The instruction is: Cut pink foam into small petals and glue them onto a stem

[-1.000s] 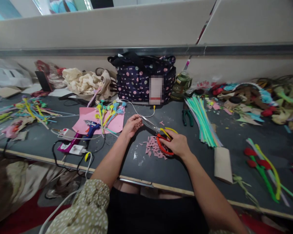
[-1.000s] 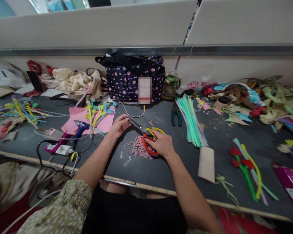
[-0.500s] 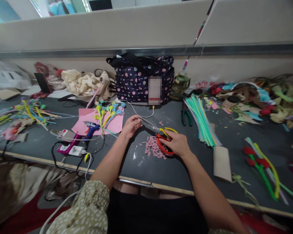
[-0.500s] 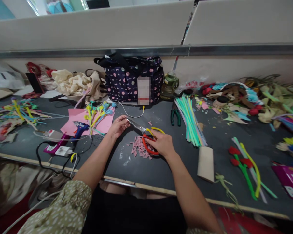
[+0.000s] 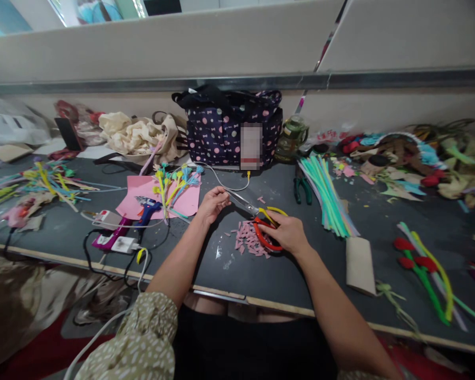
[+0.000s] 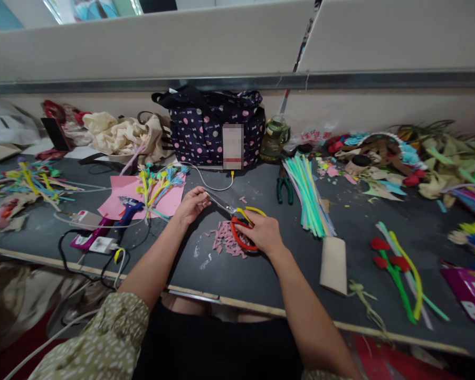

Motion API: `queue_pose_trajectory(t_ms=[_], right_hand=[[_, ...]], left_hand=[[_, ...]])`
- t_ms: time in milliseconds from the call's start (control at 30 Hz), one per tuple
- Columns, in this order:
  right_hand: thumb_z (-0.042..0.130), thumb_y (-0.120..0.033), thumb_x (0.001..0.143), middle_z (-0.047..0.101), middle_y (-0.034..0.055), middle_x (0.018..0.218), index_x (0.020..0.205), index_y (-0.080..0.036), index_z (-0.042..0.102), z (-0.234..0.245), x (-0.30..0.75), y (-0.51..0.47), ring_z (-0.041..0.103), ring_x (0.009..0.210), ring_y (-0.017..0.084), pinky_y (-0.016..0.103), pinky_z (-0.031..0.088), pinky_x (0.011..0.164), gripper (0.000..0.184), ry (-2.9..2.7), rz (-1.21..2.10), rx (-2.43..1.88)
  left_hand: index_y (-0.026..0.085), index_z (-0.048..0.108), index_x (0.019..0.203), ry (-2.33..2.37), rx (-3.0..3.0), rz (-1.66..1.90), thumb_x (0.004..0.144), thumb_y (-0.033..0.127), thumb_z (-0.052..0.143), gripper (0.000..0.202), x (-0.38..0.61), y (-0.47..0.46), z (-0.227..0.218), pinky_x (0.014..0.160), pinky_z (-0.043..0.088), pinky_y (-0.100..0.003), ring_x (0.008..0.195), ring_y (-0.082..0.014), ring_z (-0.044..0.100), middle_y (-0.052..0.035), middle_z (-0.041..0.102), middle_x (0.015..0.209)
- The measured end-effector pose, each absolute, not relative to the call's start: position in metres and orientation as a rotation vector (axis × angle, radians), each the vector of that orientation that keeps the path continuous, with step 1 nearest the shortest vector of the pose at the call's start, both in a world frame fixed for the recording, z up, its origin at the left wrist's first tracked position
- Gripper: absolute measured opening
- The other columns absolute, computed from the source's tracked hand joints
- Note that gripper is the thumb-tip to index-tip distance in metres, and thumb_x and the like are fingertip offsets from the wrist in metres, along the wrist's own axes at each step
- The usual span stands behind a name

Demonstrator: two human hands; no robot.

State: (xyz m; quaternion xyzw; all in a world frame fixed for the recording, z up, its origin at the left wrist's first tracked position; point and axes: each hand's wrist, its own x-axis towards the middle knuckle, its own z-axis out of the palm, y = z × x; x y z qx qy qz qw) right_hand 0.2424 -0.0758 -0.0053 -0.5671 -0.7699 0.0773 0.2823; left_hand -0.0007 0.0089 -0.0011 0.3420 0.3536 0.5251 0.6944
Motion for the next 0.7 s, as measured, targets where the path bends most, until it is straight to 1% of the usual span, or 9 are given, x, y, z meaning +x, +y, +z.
queue_pose_trajectory(t_ms=[200,400,633,700], right_hand=[[0.062,-0.047,0.081,0.071,0.0036,0.109,0.113,-0.027,0.068,-0.0036,0.2424,-0.0765,0.068,0.097,0.023,0.035,0.054,0.082,0.038,-2.067,0.226,-1.514],[0.061,-0.048,0.082,0.071,0.0028,0.108,0.113,-0.027,0.067,-0.0049,0.2432,-0.0763,0.068,0.095,0.022,0.033,0.053,0.08,0.038,-2.083,0.248,-1.514],[0.059,-0.047,0.083,0.071,0.0027,0.11,0.113,-0.027,0.068,-0.0042,0.2424,-0.0757,0.068,0.094,0.023,0.032,0.052,0.079,0.037,-2.093,0.328,-1.497],[0.059,-0.048,0.083,0.071,0.0031,0.109,0.114,-0.026,0.067,-0.0044,0.2422,-0.0752,0.068,0.094,0.023,0.032,0.052,0.079,0.039,-2.083,0.318,-1.505]], left_hand=[[0.016,0.055,0.077,0.793,0.768,1.171,0.055,0.021,0.084,0.037,-0.0002,0.0085,-0.0008,0.062,0.051,-0.024,0.052,-0.006,0.052,0.005,0.056,0.061],[0.015,0.055,0.076,0.788,0.767,1.171,0.056,0.021,0.083,0.034,-0.0004,0.0083,-0.0004,0.062,0.052,-0.024,0.054,-0.0065,0.054,0.0042,0.057,0.062],[0.016,0.055,0.075,0.774,0.773,1.161,0.057,0.022,0.083,0.034,-0.0007,0.0087,-0.0008,0.062,0.052,-0.023,0.052,-0.0052,0.051,0.0055,0.055,0.06],[0.016,0.056,0.075,0.781,0.782,1.158,0.057,0.023,0.083,0.034,-0.0008,0.009,-0.001,0.062,0.052,-0.022,0.052,-0.0048,0.051,0.0049,0.057,0.063]])
